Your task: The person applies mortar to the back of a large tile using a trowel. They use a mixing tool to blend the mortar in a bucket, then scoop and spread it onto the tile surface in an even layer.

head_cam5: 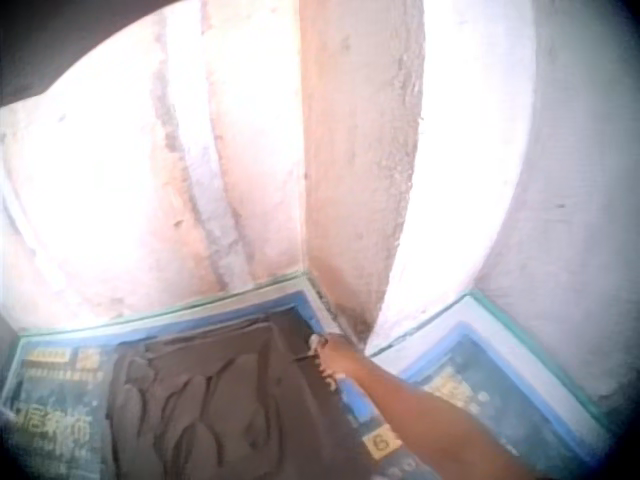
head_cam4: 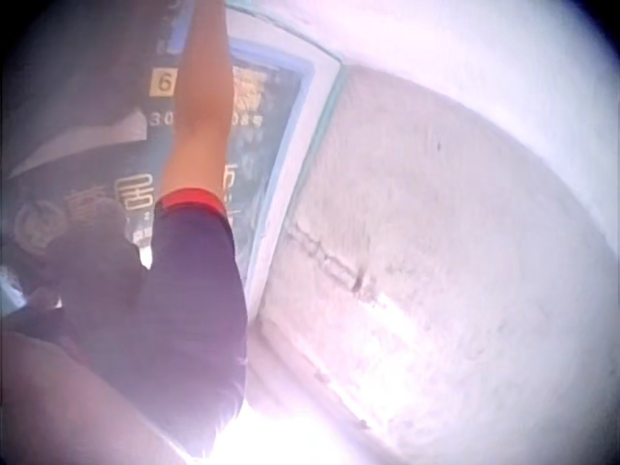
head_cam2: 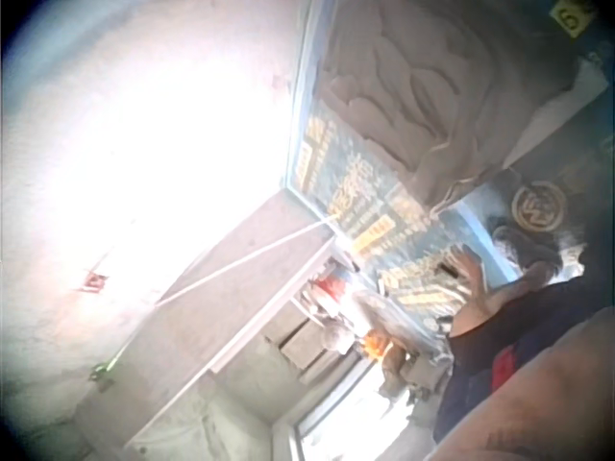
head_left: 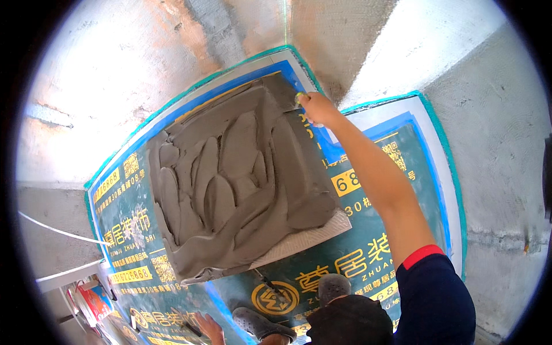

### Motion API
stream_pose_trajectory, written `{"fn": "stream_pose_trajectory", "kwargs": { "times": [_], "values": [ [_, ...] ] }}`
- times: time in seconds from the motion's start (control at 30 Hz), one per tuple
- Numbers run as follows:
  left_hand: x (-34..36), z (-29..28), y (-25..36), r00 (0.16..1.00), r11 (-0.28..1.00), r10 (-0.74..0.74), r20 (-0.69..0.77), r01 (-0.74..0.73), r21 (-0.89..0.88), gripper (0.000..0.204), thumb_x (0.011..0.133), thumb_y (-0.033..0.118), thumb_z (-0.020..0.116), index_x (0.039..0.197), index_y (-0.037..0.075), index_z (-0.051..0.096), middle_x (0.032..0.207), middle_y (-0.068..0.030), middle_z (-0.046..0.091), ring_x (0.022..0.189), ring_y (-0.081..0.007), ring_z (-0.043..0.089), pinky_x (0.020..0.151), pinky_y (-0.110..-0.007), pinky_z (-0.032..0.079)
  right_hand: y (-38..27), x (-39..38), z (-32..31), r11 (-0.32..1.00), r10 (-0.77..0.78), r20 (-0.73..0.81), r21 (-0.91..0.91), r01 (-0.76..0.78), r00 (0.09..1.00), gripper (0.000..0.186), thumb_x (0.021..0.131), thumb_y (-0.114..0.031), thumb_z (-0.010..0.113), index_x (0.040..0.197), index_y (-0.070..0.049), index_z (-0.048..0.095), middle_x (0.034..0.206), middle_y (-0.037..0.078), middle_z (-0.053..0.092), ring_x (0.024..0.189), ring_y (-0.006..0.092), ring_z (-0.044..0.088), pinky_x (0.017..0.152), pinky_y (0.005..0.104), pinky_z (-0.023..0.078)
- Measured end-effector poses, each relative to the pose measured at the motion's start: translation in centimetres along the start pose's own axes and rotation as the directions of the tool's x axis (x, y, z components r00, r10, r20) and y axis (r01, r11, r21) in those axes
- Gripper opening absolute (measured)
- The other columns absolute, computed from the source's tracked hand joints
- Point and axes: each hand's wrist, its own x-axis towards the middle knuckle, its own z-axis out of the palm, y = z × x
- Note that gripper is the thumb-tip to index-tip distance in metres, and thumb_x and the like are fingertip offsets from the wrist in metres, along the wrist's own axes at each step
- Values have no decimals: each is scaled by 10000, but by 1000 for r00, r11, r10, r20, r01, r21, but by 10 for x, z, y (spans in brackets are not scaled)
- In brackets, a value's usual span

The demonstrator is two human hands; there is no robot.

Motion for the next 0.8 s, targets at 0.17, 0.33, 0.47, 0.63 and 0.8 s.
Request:
{"fn": "stream_pose_trajectory", "kwargs": {
  "times": [0.17, 0.33, 0.47, 0.63, 0.8],
  "values": [
    [7, 5, 9, 996, 993, 45, -81, -54, -105, 498, 970, 280, 381, 1338, -56, 371, 1385, -279, 361, 1292, -423, 327, 1078, -456, 251, 18, -23, -7, 970, -62, -61, -241, 46, 996, 464, 935, -399, 407, 956, 41, 553, 733, 245, 621, 565, 359, 617, 576, 436, 501],
    [-3, 18, 18, 997, 964, 52, -49, -63, -257, 492, 946, 248, 408, 1345, -37, 374, 1410, -267, 327, 1306, -408, 300, 1078, -474, 229, 42, -111, -22, 907, -65, -144, -420, -2, 987, 409, 945, -364, 422, 1133, -13, 513, 868, 281, 628, 830, 459, 600, 731, 517, 474],
    [-17, 35, -3, 979, 970, 169, -113, -186, -157, 453, 958, 281, 426, 1272, -43, 464, 1282, -254, 481, 1188, -378, 459, 1001, -457, 352, 35, -181, -36, 912, -70, -113, -411, 17, 991, 398, 945, -332, 453, 1200, -28, 480, 868, 287, 621, 841, 468, 591, 719, 522, 464],
    [-23, 48, -2, 966, 945, 254, -40, -256, -204, 396, 975, 246, 406, 1261, -13, 492, 1253, -244, 493, 1131, -384, 467, 977, -453, 356, 11, -146, -45, 989, -65, -63, -140, 56, 996, 410, 942, -306, 483, 1254, -42, 455, 794, 215, 623, 696, 344, 619, 612, 428, 479],
    [-34, 43, 15, 935, 906, 335, -112, -353, -235, 357, 977, 211, 400, 1239, -4, 511, 1214, -238, 519, 1089, -377, 486, 955, -443, 367, -38, -32, -28, 929, -31, 199, 367, -45, 979, 275, 924, -253, 508, 1072, -24, 543, 715, 61, 561, 527, 150, 509, 467, 291, 422]
  ]
}}
